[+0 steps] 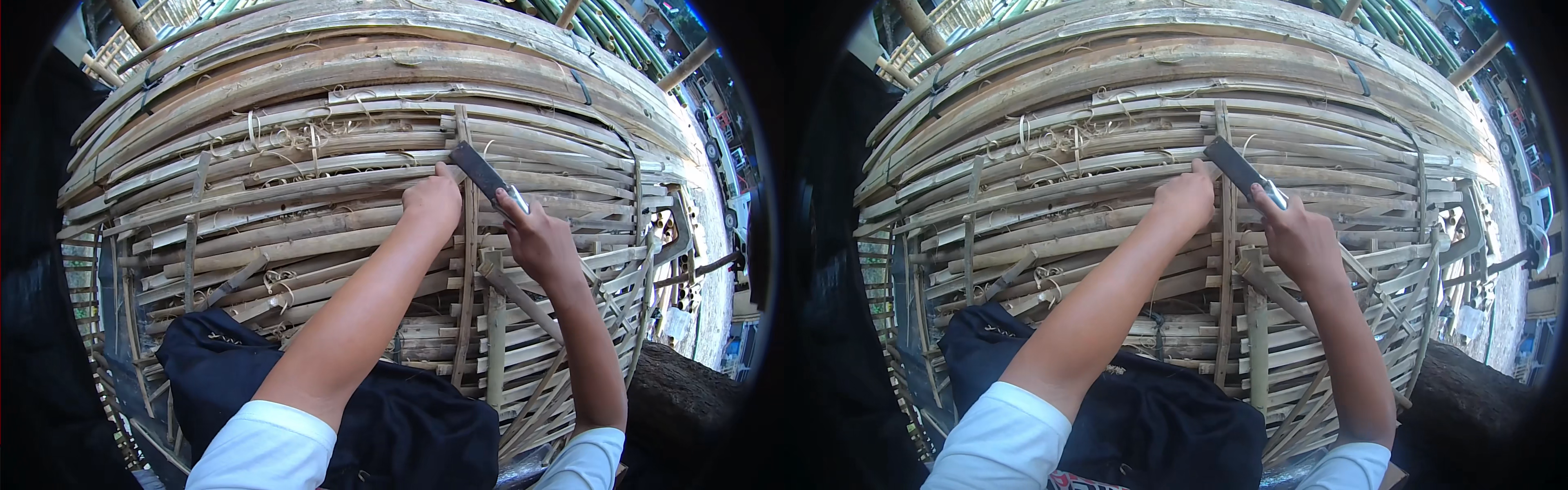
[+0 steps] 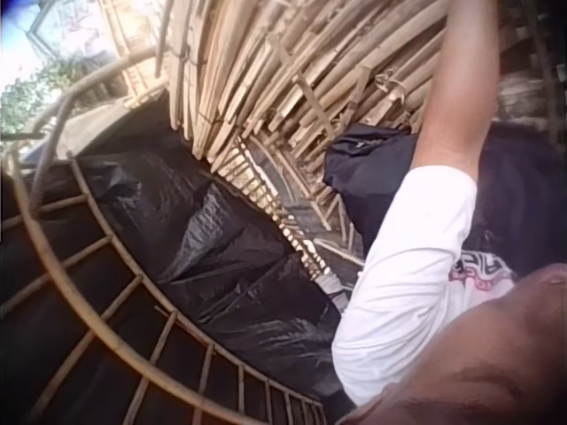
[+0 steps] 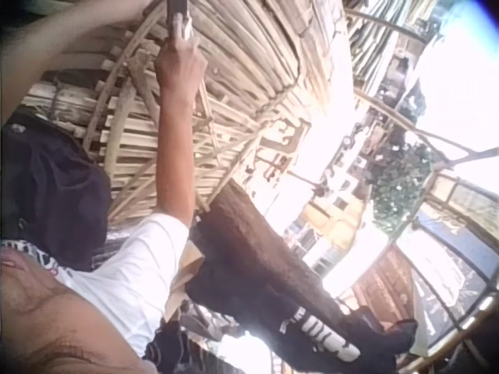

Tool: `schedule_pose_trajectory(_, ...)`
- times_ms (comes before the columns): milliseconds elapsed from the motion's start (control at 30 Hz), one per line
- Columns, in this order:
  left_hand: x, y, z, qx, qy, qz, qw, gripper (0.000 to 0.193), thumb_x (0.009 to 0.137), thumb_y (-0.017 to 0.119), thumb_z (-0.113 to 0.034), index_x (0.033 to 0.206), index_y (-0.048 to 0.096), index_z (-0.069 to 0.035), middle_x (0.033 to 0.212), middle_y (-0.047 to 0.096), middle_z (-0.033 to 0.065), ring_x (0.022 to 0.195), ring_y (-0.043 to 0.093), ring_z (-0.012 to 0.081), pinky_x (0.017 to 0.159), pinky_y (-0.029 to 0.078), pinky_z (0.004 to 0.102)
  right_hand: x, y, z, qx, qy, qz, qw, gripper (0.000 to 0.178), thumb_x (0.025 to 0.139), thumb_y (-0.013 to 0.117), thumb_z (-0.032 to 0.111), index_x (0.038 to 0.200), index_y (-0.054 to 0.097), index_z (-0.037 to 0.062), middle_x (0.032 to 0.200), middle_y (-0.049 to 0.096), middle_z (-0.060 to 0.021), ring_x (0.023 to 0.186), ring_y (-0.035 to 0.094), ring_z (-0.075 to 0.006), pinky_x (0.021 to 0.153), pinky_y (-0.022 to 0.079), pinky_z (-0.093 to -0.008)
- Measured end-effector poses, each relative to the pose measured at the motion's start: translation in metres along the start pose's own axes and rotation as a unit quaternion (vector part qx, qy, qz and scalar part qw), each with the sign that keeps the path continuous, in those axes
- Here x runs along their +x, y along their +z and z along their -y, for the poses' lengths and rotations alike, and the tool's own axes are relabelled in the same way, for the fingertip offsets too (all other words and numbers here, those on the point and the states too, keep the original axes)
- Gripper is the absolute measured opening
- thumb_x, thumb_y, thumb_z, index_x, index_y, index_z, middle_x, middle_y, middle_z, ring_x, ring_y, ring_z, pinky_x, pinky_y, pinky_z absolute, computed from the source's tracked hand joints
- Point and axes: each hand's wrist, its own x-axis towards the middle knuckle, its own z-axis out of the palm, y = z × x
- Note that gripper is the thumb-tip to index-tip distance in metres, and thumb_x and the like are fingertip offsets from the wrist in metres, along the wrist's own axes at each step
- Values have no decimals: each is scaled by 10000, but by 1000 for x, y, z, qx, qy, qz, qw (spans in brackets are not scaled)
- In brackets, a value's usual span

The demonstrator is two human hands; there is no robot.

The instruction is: The person shaves a long thin strip of bamboo using a knife by pulling the blade along its length while holding the strip against their lap.

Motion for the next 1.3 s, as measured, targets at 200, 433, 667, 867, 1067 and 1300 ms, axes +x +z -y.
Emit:
schedule_pose_trajectory(200,0,-5,0,-16,-8,4,1000,403,852,577,-101,1178,398,54,1044,664,253,985,663,372,841,537,447,3,13,-16,39,-16,-48,998,484,897,598,202,1358,471,280,867,589,-165,656,631,-363,588,509,-460)
schedule_pose_trajectory(433,-1,0,0,-19,-15,28,999,414,850,590,-99,1180,398,62,1077,652,260,1028,647,366,870,525,448,-2,14,-20,40,-32,-79,996,518,882,621,170,1367,456,249,891,598,-152,667,628,-368,572,507,-459)
schedule_pose_trajectory(667,0,0,5,-31,7,0,1000,433,838,592,-94,1191,401,69,1071,655,254,1025,647,362,872,523,451,-5,8,-2,40,-10,-65,997,481,894,604,176,1349,473,263,905,597,-153,673,636,-360,587,513,-457)
schedule_pose_trajectory(867,4,-4,3,-36,0,9,999,430,840,601,-107,1176,404,76,1077,652,259,1031,644,368,884,517,446,6,23,-14,-7,-15,-24,1000,502,889,610,163,1357,464,271,884,595,-154,655,632,-367,575,506,-462)
schedule_pose_trajectory(1067,1,2,6,-20,7,13,1000,417,833,598,-108,1158,409,72,1070,652,265,1023,647,369,875,524,440,4,12,-8,38,-24,-81,996,470,905,597,196,1351,464,265,886,597,-158,687,635,-368,576,501,-463)
schedule_pose_trajectory(1300,2,-5,3,-24,8,13,1000,449,843,597,-109,1197,398,82,1103,640,264,1041,641,362,887,519,430,1,25,-15,8,-4,-31,999,490,895,609,200,1360,462,250,887,598,-170,681,636,-377,592,507,-474)
